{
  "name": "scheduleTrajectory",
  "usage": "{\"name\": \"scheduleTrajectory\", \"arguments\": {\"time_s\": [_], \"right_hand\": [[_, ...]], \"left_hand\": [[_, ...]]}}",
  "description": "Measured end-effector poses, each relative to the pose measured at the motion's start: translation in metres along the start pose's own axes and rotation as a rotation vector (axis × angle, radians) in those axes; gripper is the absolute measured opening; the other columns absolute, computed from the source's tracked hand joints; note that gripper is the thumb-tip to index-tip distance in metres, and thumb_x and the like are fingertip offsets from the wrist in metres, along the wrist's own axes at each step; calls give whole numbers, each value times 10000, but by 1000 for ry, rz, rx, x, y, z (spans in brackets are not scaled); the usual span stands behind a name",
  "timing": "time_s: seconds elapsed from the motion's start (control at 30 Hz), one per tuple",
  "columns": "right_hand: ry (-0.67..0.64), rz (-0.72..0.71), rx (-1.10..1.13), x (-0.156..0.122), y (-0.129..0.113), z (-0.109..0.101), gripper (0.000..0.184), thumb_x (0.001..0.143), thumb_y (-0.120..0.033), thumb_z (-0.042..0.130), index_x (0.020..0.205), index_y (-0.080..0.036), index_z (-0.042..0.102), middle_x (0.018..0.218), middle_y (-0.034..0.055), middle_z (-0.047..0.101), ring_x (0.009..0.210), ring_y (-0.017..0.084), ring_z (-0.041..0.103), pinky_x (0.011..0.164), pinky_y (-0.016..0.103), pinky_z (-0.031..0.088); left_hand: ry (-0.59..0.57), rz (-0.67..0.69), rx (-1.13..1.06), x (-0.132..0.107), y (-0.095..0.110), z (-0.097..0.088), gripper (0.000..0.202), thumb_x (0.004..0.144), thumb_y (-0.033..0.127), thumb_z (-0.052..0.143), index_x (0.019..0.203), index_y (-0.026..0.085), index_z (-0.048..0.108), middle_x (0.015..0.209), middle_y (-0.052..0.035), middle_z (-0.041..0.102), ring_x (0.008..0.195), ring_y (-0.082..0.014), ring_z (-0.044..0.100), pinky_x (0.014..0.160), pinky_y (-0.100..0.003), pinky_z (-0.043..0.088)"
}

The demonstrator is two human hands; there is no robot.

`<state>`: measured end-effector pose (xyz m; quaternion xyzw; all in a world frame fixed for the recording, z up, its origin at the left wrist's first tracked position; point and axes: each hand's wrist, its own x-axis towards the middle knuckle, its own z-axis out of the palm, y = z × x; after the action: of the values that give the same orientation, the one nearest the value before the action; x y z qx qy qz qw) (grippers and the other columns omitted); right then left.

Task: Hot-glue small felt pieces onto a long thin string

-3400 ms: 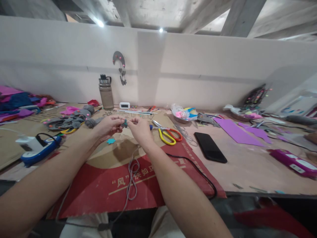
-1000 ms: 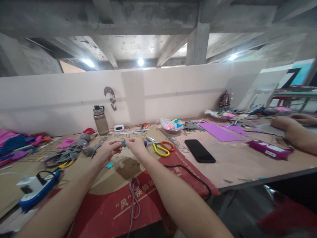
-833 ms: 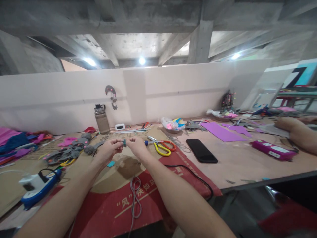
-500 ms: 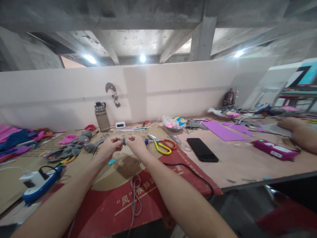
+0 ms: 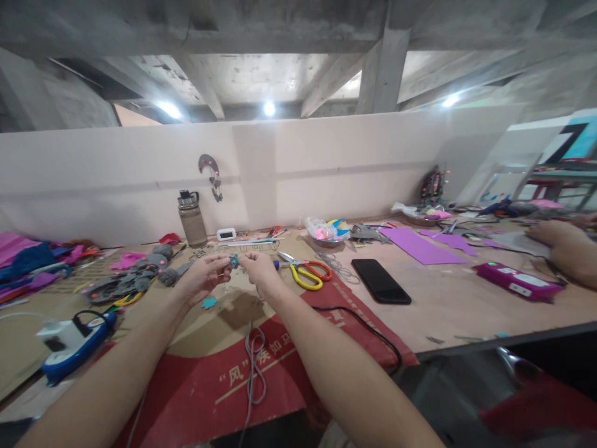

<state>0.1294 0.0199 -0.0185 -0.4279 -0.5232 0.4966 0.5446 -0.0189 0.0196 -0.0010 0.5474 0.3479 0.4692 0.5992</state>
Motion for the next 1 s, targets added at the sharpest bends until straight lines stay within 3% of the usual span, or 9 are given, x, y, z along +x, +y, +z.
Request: {"name": "scheduleTrajectory", "arguments": {"time_s": [0.2,0.4,0.8,1.0], "right_hand": [[-31,-32,-48,-1,-1,0,229,671,-392,555,653,-171,498,486,-80,352,398,36,230,387,203,167],[-26,-92,-101,-4,2,2,219,672,-382,546,644,-167,510,491,-72,372,413,40,261,409,205,177],[-158,12,177,-4,-5,-2,287,615,-413,633,658,-168,489,469,-108,288,409,31,190,409,202,144],[-109,-36,190,-1,-2,-2,278,606,-378,648,734,-162,527,519,-88,396,435,35,265,416,190,197]], "left_hand": [[55,26,45,1,-2,-1,288,571,264,754,800,115,661,605,4,556,519,-71,478,528,-216,409],[64,81,120,6,-9,-4,193,606,255,710,723,120,638,587,15,534,492,-62,453,489,-204,387],[93,14,51,4,-4,-5,220,587,229,734,744,118,628,562,23,532,482,-57,463,461,-184,391],[106,20,27,5,-5,-4,227,596,224,744,766,124,632,591,11,573,517,-73,520,519,-206,459]]}}
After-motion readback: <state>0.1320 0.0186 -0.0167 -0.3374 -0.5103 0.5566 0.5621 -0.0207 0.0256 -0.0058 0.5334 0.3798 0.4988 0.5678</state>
